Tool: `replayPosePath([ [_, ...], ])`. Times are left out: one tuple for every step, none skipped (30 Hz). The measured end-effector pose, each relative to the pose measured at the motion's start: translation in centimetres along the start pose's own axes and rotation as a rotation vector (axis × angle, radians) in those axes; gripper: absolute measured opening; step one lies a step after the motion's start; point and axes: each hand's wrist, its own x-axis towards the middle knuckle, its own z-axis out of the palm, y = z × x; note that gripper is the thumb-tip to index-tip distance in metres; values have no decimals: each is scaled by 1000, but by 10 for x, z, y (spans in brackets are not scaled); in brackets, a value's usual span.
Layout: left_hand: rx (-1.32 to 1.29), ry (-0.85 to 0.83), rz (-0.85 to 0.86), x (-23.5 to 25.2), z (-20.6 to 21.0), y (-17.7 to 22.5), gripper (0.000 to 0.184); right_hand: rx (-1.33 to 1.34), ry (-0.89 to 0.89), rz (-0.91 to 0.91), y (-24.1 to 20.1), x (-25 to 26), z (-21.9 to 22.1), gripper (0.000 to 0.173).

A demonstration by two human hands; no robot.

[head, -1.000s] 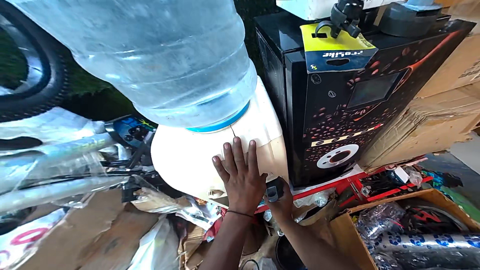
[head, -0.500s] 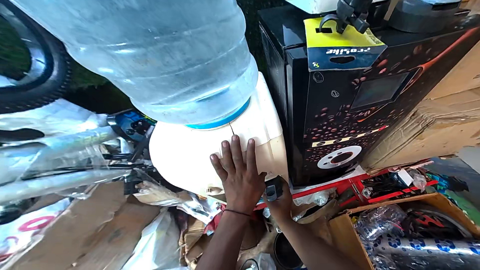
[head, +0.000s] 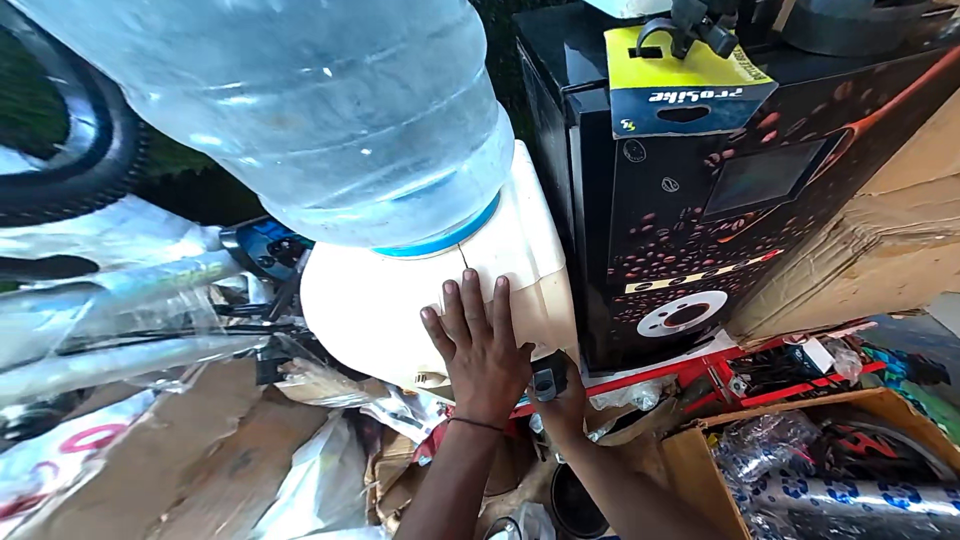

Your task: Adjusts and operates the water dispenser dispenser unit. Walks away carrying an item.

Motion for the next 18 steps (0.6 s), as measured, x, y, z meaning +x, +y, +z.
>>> replayPosePath([
  [-2,2,-1,0,0,0,125,3,-2,-3,0,0,0,81],
  [-1,2,-4,0,1,0,123,7,-4,-10,-1,1,0,82],
  [0,-5,-8,0,1,-1,122,20,-5,-20,-1,1,1,81],
  [2,-11,-11,1,0,0,121,34,-5,-27,-2,1,1,81],
  [5,-10,-14,1,0,0,122,44,-7,-31,-3,1,1,82],
  [9,-6,-18,1,0,0,122,54,-7,-34,-3,1,1,81],
  [14,-6,-22,1,0,0,123,59,-7,-39,-4,1,1,81],
  [16,-6,-23,1,1,0,122,60,-9,-44,-4,1,1,81],
  [15,-8,-24,0,1,0,122,54,-11,-43,-4,1,1,82],
  [13,-10,-24,0,1,0,122,47,-11,-42,-5,2,0,81],
  [11,-11,-22,0,1,1,123,43,-11,-41,-6,2,0,81],
  [10,-11,-20,0,1,1,124,47,-14,-39,-6,2,-1,81],
  [11,-9,-17,1,0,2,124,53,-19,-35,-7,2,-2,81],
  [12,-11,-15,1,-1,2,124,55,-22,-29,-7,2,-2,82],
  [13,-12,-14,1,-1,2,124,53,-23,-26,-7,1,-1,82],
  [7,-12,-13,0,-1,2,124,50,-24,-24,-6,1,-1,82],
  [2,-10,-12,0,-1,2,124,46,-22,-24,-6,1,-1,82],
  [2,-9,-11,0,0,2,123,42,-19,-25,-6,1,-1,81],
])
